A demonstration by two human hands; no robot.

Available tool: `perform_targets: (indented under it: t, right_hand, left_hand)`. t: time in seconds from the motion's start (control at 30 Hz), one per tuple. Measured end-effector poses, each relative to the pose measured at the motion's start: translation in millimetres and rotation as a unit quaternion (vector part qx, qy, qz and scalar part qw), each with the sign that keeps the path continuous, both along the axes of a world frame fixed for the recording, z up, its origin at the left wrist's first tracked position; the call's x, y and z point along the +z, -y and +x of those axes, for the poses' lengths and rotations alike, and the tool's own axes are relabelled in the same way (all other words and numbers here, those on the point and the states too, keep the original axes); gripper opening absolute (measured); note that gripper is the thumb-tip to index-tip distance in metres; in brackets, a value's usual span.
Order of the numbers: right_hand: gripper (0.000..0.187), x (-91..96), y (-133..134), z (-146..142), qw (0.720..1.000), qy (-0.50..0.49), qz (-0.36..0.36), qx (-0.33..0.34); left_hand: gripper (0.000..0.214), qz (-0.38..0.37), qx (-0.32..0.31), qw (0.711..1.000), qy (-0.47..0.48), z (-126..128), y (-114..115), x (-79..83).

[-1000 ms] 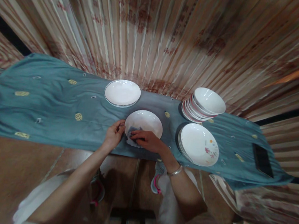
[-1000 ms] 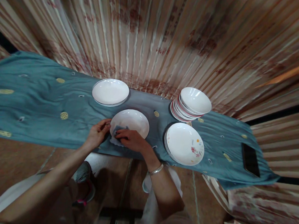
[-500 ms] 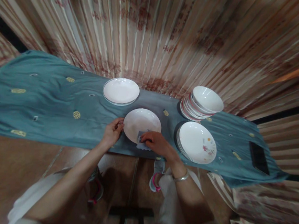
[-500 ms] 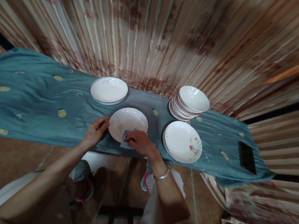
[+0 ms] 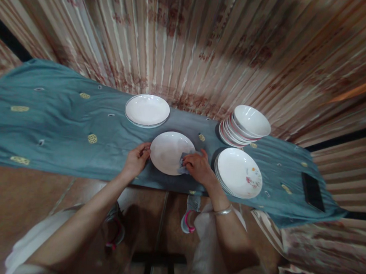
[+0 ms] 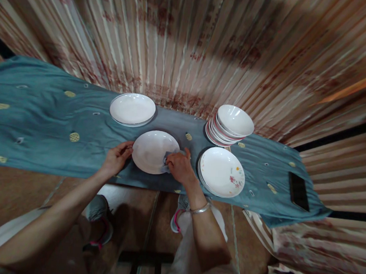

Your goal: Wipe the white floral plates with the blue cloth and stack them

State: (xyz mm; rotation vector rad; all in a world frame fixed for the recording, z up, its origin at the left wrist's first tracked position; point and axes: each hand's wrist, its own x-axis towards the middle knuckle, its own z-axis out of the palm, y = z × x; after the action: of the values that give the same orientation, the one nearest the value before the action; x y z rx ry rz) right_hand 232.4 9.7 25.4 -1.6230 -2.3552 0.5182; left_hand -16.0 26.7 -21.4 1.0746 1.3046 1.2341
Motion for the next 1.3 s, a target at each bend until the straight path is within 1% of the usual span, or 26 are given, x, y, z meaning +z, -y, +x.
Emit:
perform_targets:
  t: [0.33,0.6,0.73,0.93,1.1,1.3]
  right_hand:
    - [0.03,-9.8,-24.0,0.0,0.998,0.029,0.051,-0.018]
    - [0.031,-24.0,-46.1,4.6,0.995,-0.004,0.095,0.028]
    - [0.03,-28.5,-50.8,2.6,0.993,-0.015,0.109,0.032]
    - [0.036,-24.4,-47.3,-10.9,0.994,-0.005,0.113,-0.007]
    - [0.034,-17.1,-45.8,-20.1,0.994,0.034,0.1,-0.007]
    - [0.036,-18.0,-47.8,-28.5,0.994,0.047,0.096,-0.008]
  left_hand:
    - [0.046,0.011,-0.003,1.0,-0.018,0.6,-0.6,0.2]
    - [0.047,0.007,-0.001,1.0,0.001,1.6,-0.2,-3.2]
    - [0.047,0.011,-0.006,1.0,0.002,1.3,0.7,-2.0]
    - [0.047,0.008,-0.008,1.0,-0.017,0.5,1.3,-0.3]
    - [0.045,0.016,-0.004,1.0,-0.025,0.8,1.4,-1.7]
    - [0.044,0.021,-0.008,1.0,-0.007,2.2,2.6,-1.2]
